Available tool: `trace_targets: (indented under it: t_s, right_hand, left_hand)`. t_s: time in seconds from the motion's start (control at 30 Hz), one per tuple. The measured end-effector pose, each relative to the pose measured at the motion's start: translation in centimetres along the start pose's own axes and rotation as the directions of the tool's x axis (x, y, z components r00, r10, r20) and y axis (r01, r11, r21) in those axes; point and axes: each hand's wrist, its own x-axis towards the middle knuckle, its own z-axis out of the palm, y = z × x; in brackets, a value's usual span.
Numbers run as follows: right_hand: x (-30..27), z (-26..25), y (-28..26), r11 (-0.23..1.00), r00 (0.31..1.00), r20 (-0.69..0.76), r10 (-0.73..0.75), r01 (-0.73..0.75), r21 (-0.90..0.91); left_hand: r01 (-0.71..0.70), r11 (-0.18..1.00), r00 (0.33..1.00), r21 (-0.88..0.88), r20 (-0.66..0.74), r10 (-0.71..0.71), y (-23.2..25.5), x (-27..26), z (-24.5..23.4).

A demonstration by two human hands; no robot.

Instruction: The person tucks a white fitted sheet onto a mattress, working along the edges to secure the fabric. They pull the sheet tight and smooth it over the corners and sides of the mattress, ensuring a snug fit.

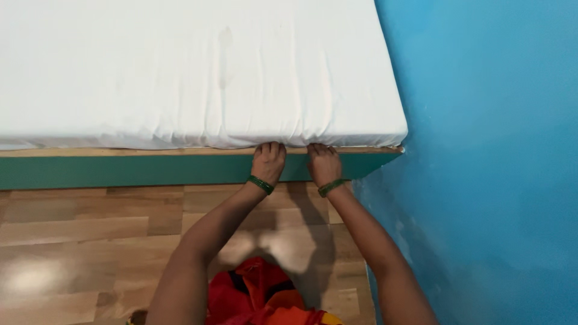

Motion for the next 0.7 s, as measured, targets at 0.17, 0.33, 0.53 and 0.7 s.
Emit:
trace_targets:
  t_s: [0.17, 0.33, 0.53, 0.7]
  right_hand:
    - [2.7, 2.3, 1.0, 0.972, 0.923, 0.312, 0.225, -0.189, -0.141]
    - [4.8, 3.0, 2.0, 0.981, 0.935, 0.297, 0.192, -0.175, -0.085]
    - [3.9, 2.5, 2.5, 0.989, 0.951, 0.272, 0.149, -0.138, -0.061]
    - [1.4, 3.6, 2.6, 0.998, 0.996, 0.071, 0.058, -0.056, -0.038]
  left_hand:
    - [-0.033, 0.998, 0.989, 0.061, 0.144, 0.024, 0.5, 0.2, 0.3]
    - [-0.017, 0.999, 0.995, 0.033, 0.102, 0.014, 1.4, 0.3, 0.0]
    - [0.095, 0.970, 0.983, -0.222, 0.177, -0.056, 5.2, 1.7, 3.1]
    - [0.024, 1.000, 0.987, -0.018, 0.157, -0.021, 6.8, 2.3, 6.7]
